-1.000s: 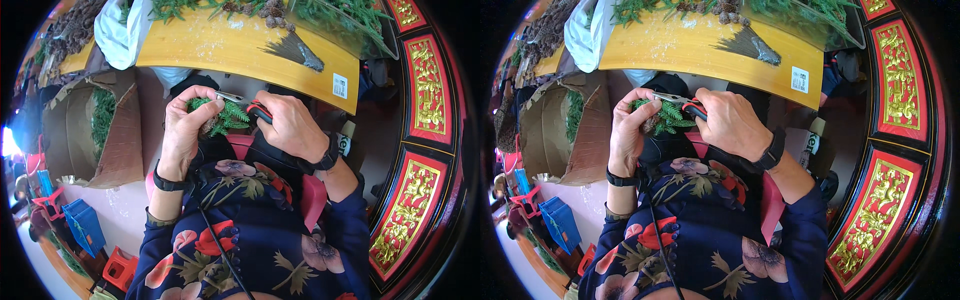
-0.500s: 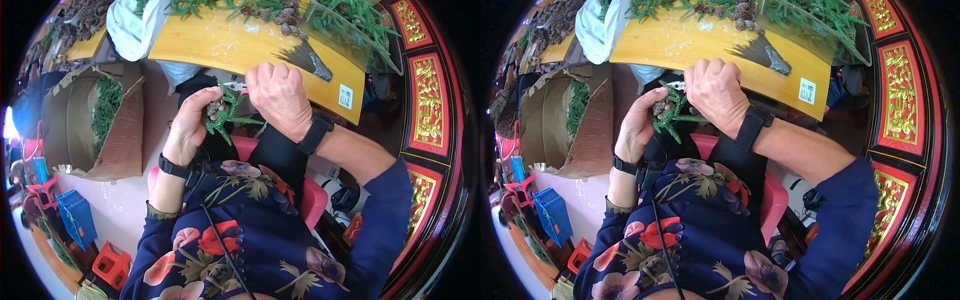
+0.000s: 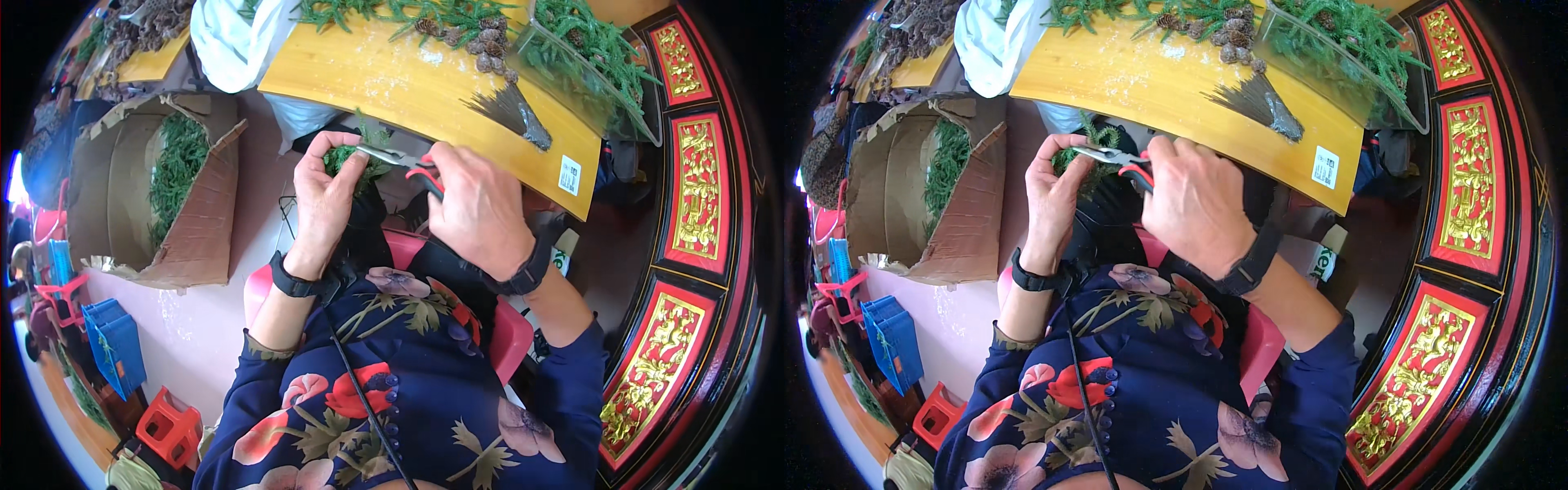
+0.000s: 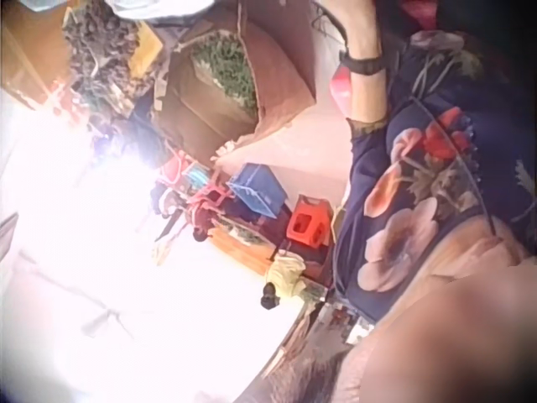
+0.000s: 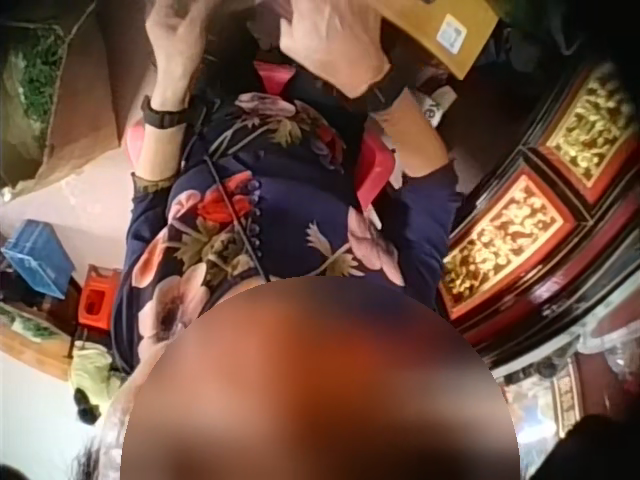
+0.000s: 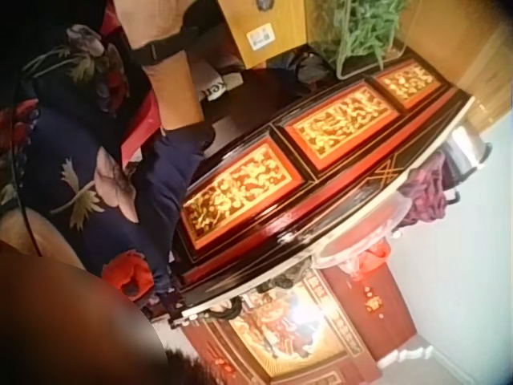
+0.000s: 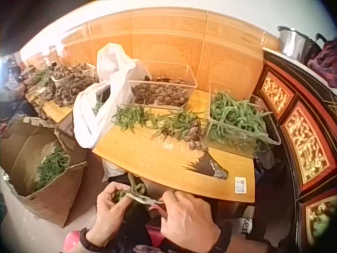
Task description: Manually preparing and assembling green foliage and decorative pods for decorations.
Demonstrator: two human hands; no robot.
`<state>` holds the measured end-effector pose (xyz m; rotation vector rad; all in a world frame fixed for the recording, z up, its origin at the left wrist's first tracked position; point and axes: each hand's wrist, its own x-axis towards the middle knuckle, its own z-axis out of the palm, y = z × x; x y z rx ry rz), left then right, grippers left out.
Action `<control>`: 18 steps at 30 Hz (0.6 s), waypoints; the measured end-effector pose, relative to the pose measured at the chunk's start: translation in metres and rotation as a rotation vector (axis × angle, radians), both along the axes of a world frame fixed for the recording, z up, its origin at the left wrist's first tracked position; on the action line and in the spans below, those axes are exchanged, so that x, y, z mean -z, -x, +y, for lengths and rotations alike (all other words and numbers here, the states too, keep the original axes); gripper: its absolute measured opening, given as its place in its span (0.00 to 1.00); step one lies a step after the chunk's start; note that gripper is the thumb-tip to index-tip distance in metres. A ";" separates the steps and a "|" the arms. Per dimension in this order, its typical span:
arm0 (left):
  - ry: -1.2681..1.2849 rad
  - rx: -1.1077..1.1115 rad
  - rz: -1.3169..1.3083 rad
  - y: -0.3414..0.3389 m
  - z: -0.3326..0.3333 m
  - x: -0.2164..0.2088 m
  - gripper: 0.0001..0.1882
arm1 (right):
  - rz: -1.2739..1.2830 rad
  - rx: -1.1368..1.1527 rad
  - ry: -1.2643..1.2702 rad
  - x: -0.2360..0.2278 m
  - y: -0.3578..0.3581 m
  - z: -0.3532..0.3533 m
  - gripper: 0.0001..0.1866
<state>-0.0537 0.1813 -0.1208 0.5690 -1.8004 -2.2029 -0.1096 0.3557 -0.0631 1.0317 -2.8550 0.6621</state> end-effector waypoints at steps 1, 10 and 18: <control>0.000 -0.005 0.026 -0.001 0.001 -0.001 0.06 | -0.104 -0.007 -0.016 0.000 -0.002 -0.002 0.11; 0.014 -0.009 0.071 -0.009 0.007 -0.017 0.07 | -0.396 -0.057 -0.031 0.009 0.006 0.001 0.09; 0.052 0.063 0.022 -0.011 0.003 -0.022 0.08 | -0.562 -0.131 0.051 0.013 0.013 0.007 0.09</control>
